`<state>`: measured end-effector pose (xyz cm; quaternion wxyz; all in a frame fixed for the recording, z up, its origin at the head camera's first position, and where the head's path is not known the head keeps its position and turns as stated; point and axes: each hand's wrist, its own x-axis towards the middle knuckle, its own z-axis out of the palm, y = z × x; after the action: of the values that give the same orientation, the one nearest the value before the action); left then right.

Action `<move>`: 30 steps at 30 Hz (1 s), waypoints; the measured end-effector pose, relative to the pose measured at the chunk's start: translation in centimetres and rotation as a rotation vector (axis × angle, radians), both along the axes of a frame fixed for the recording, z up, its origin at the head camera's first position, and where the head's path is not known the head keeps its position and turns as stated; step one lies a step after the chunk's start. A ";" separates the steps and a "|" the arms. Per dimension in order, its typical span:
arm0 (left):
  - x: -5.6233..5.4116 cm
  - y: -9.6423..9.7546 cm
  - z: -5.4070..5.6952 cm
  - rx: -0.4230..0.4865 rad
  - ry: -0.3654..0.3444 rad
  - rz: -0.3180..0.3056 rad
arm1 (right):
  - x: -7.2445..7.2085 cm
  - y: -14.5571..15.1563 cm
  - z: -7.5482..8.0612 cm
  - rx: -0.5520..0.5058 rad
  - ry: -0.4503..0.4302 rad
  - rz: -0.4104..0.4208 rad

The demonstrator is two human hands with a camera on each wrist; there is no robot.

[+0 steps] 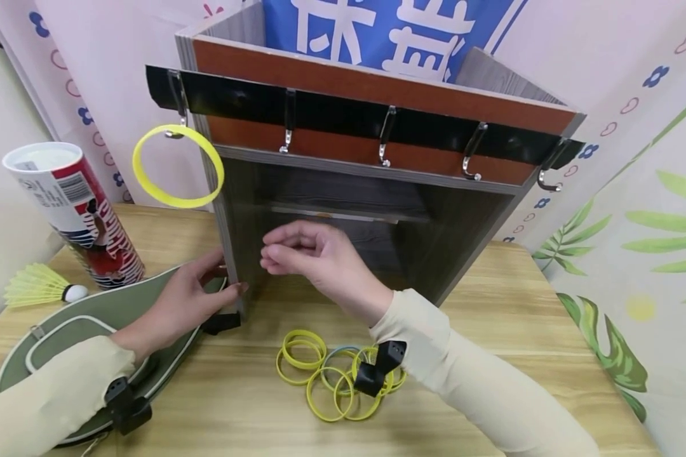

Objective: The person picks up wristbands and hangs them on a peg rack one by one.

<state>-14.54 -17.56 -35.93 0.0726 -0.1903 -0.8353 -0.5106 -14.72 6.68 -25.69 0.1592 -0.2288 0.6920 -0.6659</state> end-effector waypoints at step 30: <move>0.2 -0.1 0.3 -0.070 -0.047 0.022 | 0.2 6.2 -7.5 0.802 0.257 0.530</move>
<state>-14.38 -17.64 -35.64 0.0518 -0.1716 -0.8562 -0.4846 -14.50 12.93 -33.18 0.3117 -0.3979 0.8257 -0.2504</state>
